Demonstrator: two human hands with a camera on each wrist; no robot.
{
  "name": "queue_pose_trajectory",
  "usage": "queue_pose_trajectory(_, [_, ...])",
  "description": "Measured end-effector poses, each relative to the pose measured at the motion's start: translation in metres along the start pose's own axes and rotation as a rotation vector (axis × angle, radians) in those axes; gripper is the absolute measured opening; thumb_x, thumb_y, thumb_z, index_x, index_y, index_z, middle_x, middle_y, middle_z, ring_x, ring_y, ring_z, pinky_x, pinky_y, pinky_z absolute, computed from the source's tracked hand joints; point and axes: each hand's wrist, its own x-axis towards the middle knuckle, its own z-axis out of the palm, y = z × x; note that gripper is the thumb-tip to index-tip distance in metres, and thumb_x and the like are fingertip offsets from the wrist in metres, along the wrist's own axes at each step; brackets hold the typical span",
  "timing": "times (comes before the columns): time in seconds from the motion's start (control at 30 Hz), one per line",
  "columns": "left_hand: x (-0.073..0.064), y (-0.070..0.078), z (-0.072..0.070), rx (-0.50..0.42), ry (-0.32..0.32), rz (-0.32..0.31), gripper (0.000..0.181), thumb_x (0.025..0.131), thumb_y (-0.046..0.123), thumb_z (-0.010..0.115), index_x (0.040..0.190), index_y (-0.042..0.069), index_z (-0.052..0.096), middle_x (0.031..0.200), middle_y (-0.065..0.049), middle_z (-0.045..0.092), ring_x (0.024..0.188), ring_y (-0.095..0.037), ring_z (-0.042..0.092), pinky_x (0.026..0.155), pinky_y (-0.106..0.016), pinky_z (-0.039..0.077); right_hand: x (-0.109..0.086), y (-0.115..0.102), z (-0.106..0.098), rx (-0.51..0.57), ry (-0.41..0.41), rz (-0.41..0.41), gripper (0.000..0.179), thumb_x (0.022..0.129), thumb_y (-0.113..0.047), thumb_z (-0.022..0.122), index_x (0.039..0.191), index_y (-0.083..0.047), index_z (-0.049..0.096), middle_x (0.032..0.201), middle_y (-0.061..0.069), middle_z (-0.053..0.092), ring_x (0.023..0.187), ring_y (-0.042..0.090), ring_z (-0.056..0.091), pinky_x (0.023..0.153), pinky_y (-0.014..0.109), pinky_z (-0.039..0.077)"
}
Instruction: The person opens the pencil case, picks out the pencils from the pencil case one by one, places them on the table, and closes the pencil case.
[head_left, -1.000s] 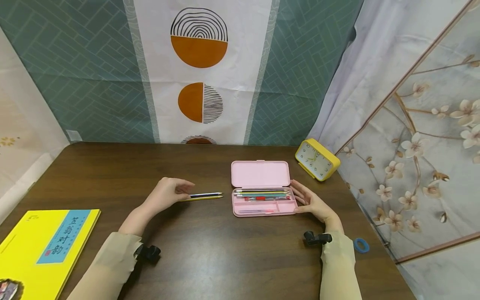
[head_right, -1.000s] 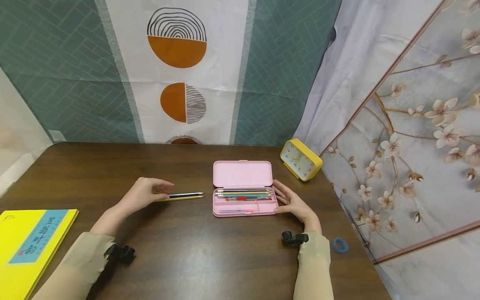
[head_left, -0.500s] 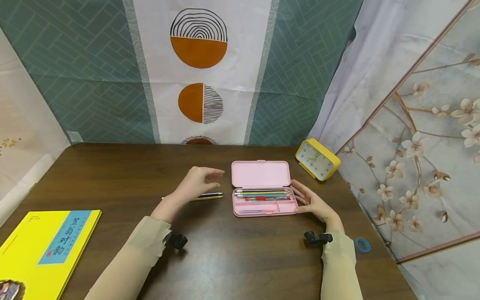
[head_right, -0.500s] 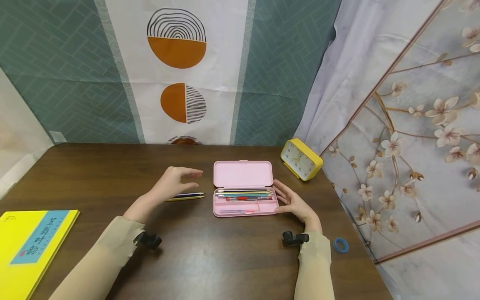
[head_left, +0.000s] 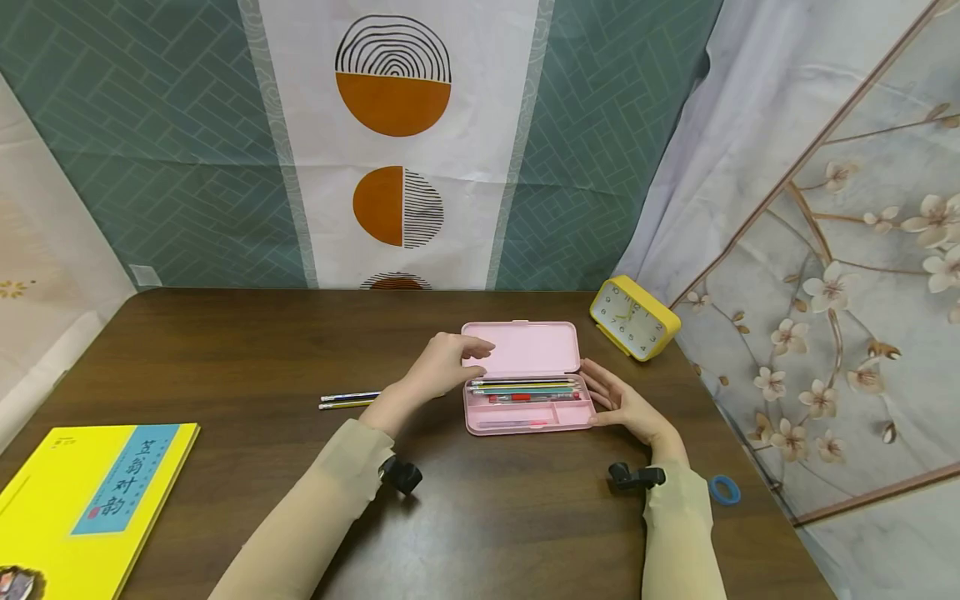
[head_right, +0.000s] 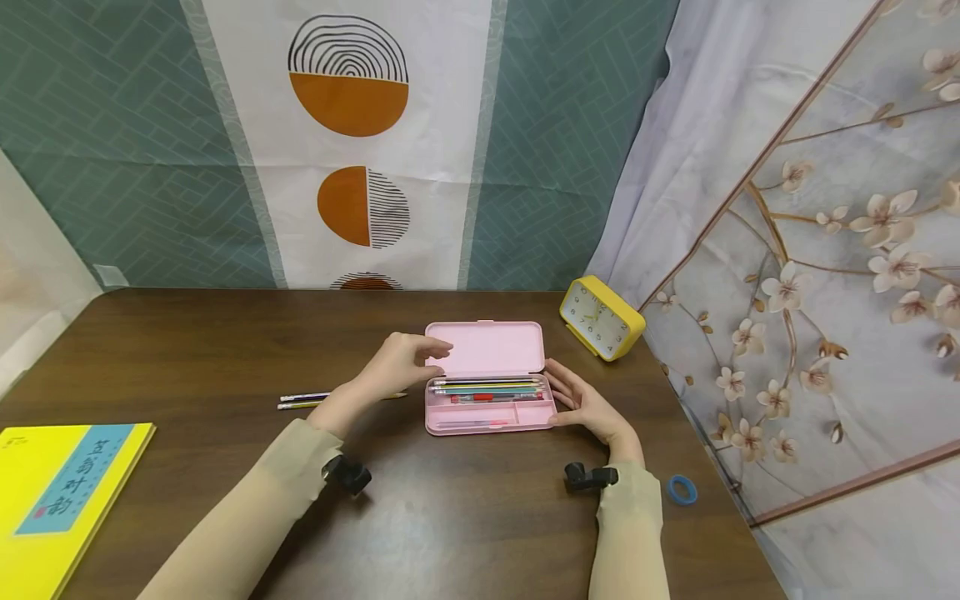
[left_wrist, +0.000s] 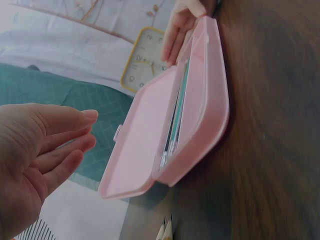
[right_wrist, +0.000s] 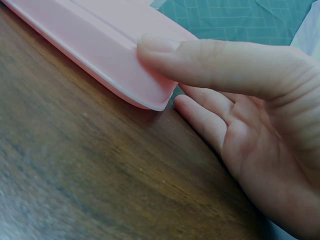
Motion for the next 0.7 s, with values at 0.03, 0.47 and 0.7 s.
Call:
queue_pose_trajectory(0.03, [0.002,0.0,0.001,0.0,-0.004,-0.002,0.036,0.083,0.004,0.074,0.119,0.002,0.069,0.106,-0.011,0.074,0.099,-0.025,0.07,0.088,-0.039,0.055,0.0,0.0,0.0,0.001,-0.002,-0.003,0.102,0.081,0.005,0.072,0.155,0.002,0.004,0.161,0.024,-0.004,0.136,-0.01,0.032,0.104,0.014,0.038])
queue_pose_trajectory(0.47, [0.009,-0.007,0.023,-0.024,-0.094,-0.115,0.034,0.083,0.005,0.075,0.116,0.003,0.07,0.101,-0.01,0.075,0.096,-0.023,0.07,0.088,-0.038,0.055,0.0,-0.003,0.0,0.007,0.006,0.025,0.103,0.08,0.005,0.073,0.156,0.0,0.003,0.162,0.024,-0.005,0.135,-0.011,0.033,0.104,0.013,0.037])
queue_pose_trajectory(0.7, [0.007,-0.011,0.032,-0.016,-0.128,-0.092,0.031,0.082,0.002,0.075,0.113,0.001,0.071,0.097,-0.009,0.075,0.092,-0.02,0.071,0.086,-0.035,0.056,0.0,0.0,0.0,0.006,0.008,0.019,0.102,0.081,0.008,0.071,0.156,0.0,0.003,0.162,0.024,-0.004,0.136,-0.009,0.032,0.104,0.013,0.038])
